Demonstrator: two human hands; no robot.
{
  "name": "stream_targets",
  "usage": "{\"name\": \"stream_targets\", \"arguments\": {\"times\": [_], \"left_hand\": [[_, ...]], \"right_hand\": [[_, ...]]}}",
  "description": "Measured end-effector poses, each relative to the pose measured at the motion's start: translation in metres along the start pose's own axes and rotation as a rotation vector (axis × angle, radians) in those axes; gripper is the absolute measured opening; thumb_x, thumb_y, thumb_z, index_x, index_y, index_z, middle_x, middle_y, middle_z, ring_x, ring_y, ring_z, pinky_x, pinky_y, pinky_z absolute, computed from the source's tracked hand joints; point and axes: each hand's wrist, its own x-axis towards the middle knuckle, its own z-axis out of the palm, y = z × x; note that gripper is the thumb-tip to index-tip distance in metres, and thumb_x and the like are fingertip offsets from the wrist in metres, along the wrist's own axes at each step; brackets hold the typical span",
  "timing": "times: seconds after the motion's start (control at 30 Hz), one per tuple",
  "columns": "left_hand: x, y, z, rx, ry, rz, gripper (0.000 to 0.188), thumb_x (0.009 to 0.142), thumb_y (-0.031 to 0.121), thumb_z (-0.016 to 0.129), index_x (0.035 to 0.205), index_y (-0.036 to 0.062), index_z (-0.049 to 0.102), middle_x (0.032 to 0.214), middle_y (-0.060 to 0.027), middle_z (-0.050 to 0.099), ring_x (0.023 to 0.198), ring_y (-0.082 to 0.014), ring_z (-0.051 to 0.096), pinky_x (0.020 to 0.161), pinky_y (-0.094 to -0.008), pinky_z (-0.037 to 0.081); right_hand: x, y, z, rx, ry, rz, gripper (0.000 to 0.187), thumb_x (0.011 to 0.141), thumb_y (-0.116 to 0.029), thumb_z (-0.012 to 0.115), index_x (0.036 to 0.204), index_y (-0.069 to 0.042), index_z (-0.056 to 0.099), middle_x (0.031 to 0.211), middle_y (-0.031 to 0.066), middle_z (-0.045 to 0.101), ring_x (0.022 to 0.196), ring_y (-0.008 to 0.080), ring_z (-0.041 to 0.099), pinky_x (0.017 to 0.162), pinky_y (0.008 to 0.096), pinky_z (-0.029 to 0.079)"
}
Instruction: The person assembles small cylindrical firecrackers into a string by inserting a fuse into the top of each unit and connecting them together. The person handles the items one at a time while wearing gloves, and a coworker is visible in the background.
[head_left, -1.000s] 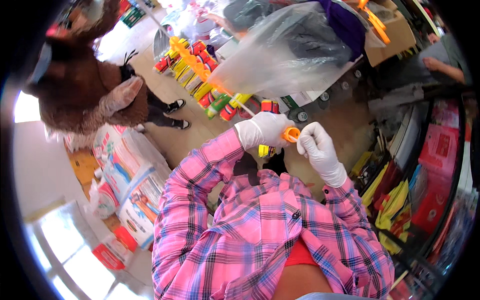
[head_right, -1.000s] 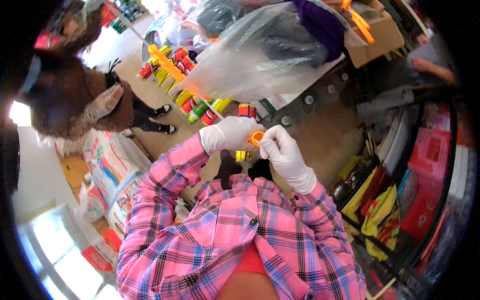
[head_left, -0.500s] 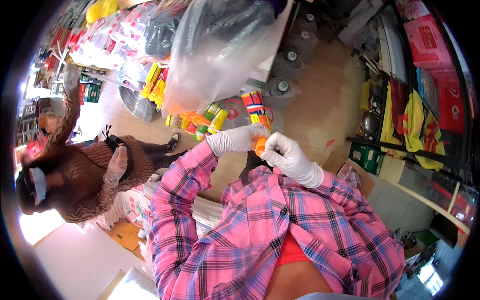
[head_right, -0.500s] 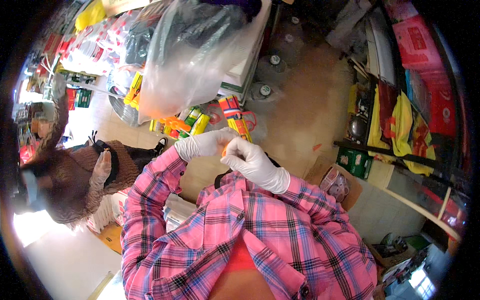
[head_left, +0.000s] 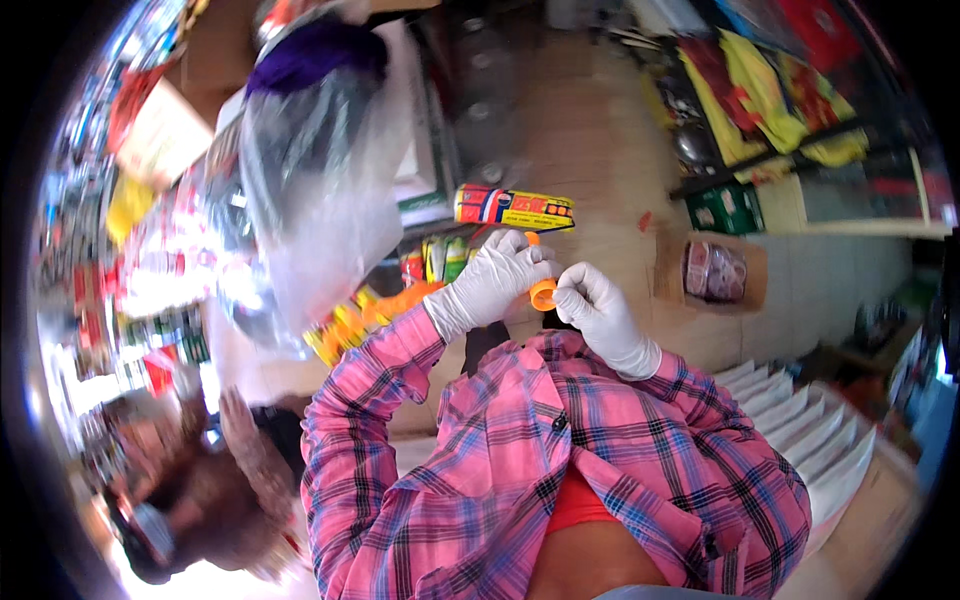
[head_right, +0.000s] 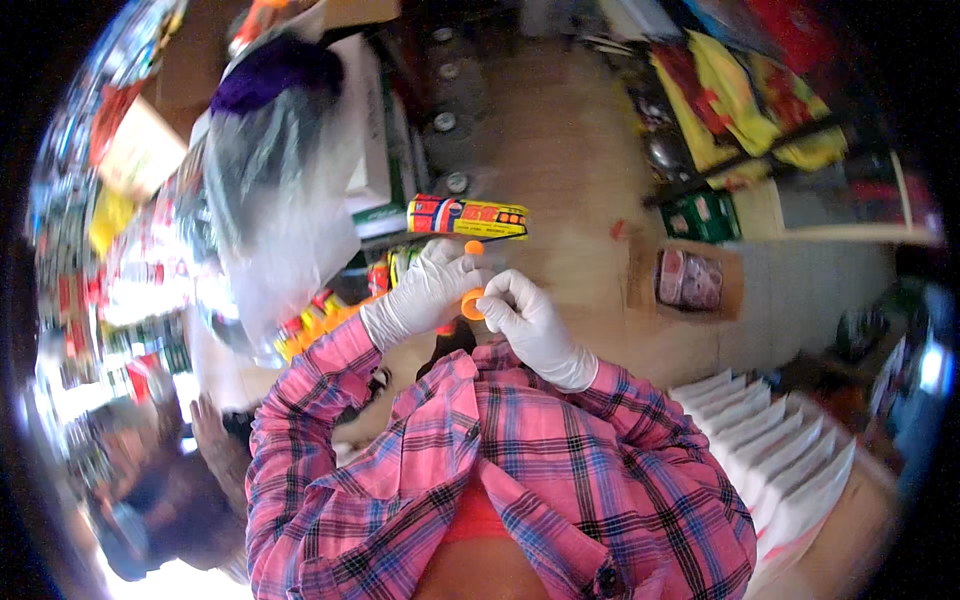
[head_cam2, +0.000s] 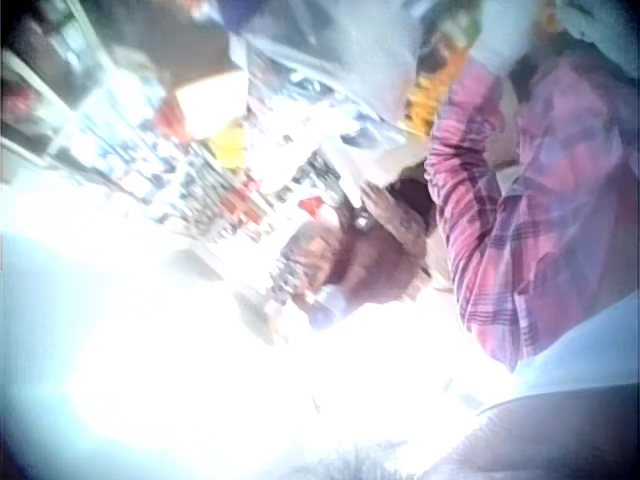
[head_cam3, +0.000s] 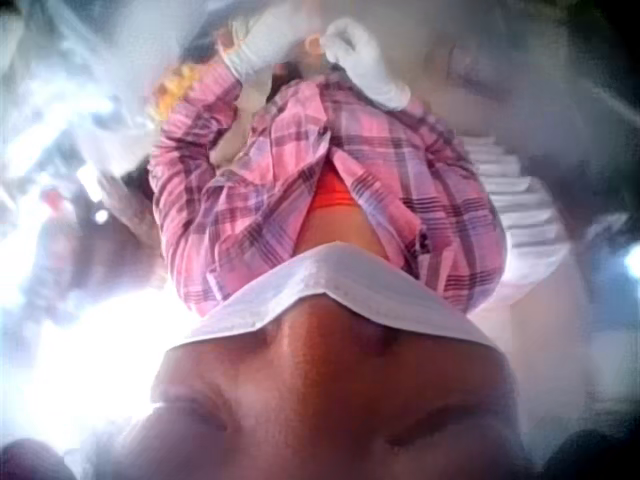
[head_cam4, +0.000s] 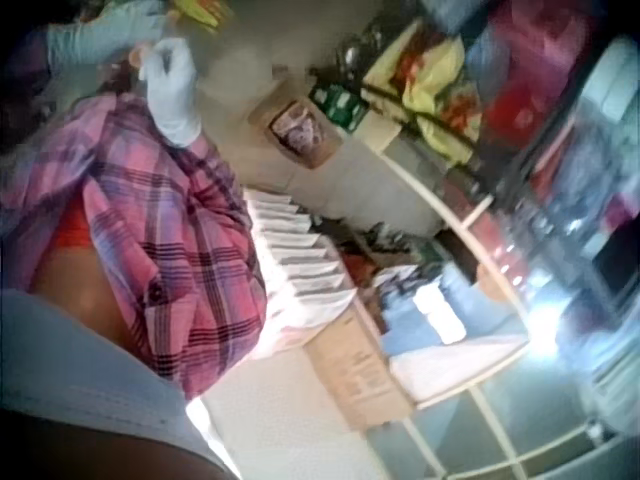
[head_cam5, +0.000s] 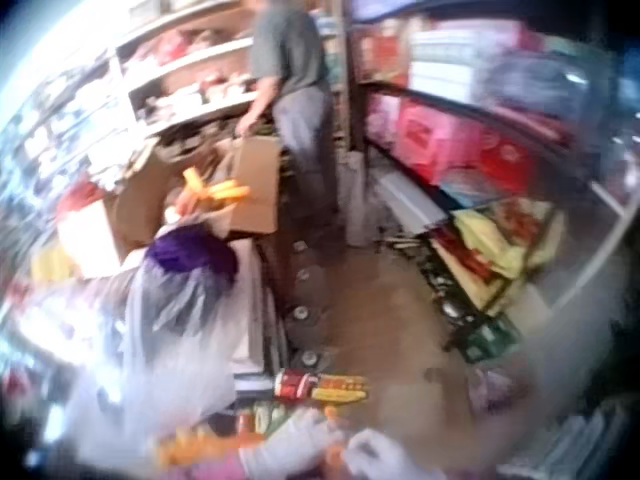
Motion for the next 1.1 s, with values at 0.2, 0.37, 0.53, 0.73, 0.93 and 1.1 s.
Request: {"name": "stream_targets", "arguments": {"times": [0.2, 0.37, 0.53, 0.73, 0.93, 1.1], "left_hand": [[0.033, -0.026, 0.026, -0.336, -0.044, 0.349, 0.04, 0.069, 0.018, 0.068, 0.107, 0.0148, 0.056, 0.1, -0.0082, 0.054, 0.094, -0.0303, 0.053, 0.09, -0.0447, 0.04], [0.042, -0.019, 0.02, -0.069, -0.174, 0.538, 0.044, 0.07, 0.02, 0.069, 0.112, 0.0143, 0.056, 0.098, -0.0053, 0.057, 0.093, -0.0257, 0.055, 0.085, -0.04, 0.042], [0.037, -0.029, 0.026, -0.115, -0.274, 0.54, 0.048, 0.07, 0.022, 0.07, 0.115, 0.0134, 0.056, 0.092, -0.0045, 0.059, 0.092, -0.0264, 0.056, 0.082, -0.0407, 0.044], [0.01, -0.038, 0.018, -0.355, -0.321, 0.35, 0.036, 0.077, 0.024, 0.07, 0.103, 0.0075, 0.051, 0.087, -0.0132, 0.059, 0.078, -0.0322, 0.062, 0.066, -0.0412, 0.05], [-0.009, -0.022, -0.008, -0.305, -0.358, 0.165, 0.039, 0.081, 0.027, 0.067, 0.107, 0.0051, 0.049, 0.084, -0.0137, 0.059, 0.075, -0.0339, 0.062, 0.064, -0.0422, 0.051], [-0.004, 0.005, -0.028, -0.336, -0.547, 0.033, 0.043, 0.083, 0.03, 0.066, 0.11, 0.002, 0.046, 0.094, -0.0215, 0.057, 0.087, -0.039, 0.06, 0.073, -0.0438, 0.049]], "right_hand": [[-0.037, 0.014, 0.028, 0.108, 0.371, -0.208, 0.01, 0.096, -0.005, 0.046, 0.106, -0.002, 0.045, 0.083, 0.0032, 0.054, 0.071, 0.007, 0.047, 0.066, 0.0207, 0.042], [-0.047, 0.04, 0.054, 0.177, 0.723, -0.199, 0.013, 0.094, -0.002, 0.048, 0.107, 0.0, 0.045, 0.084, 0.0063, 0.061, 0.066, 0.0067, 0.05, 0.061, 0.0208, 0.044], [-0.05, 0.05, 0.057, 0.21, 0.819, -0.207, 0.006, 0.094, -0.002, 0.05, 0.099, -0.001, 0.052, 0.079, 0.0036, 0.061, 0.065, 0.0059, 0.051, 0.059, 0.02, 0.044], [-0.03, 0.058, 0.072, 0.047, 0.775, -0.312, 0.004, 0.093, -0.001, 0.051, 0.095, -0.002, 0.054, 0.091, 0.0031, 0.058, 0.068, 0.0054, 0.051, 0.061, 0.0189, 0.043], [-0.028, 0.066, 0.073, 0.127, 0.714, -0.275, 0.004, 0.094, -0.001, 0.05, 0.096, -0.003, 0.052, 0.1, 0.0045, 0.056, 0.079, 0.0094, 0.053, 0.072, 0.0221, 0.045], [-0.035, 0.071, 0.065, 0.125, 0.737, -0.263, 0.005, 0.095, -0.002, 0.048, 0.098, -0.002, 0.051, 0.1, 0.0055, 0.058, 0.089, 0.0128, 0.055, 0.081, 0.025, 0.046]]}}
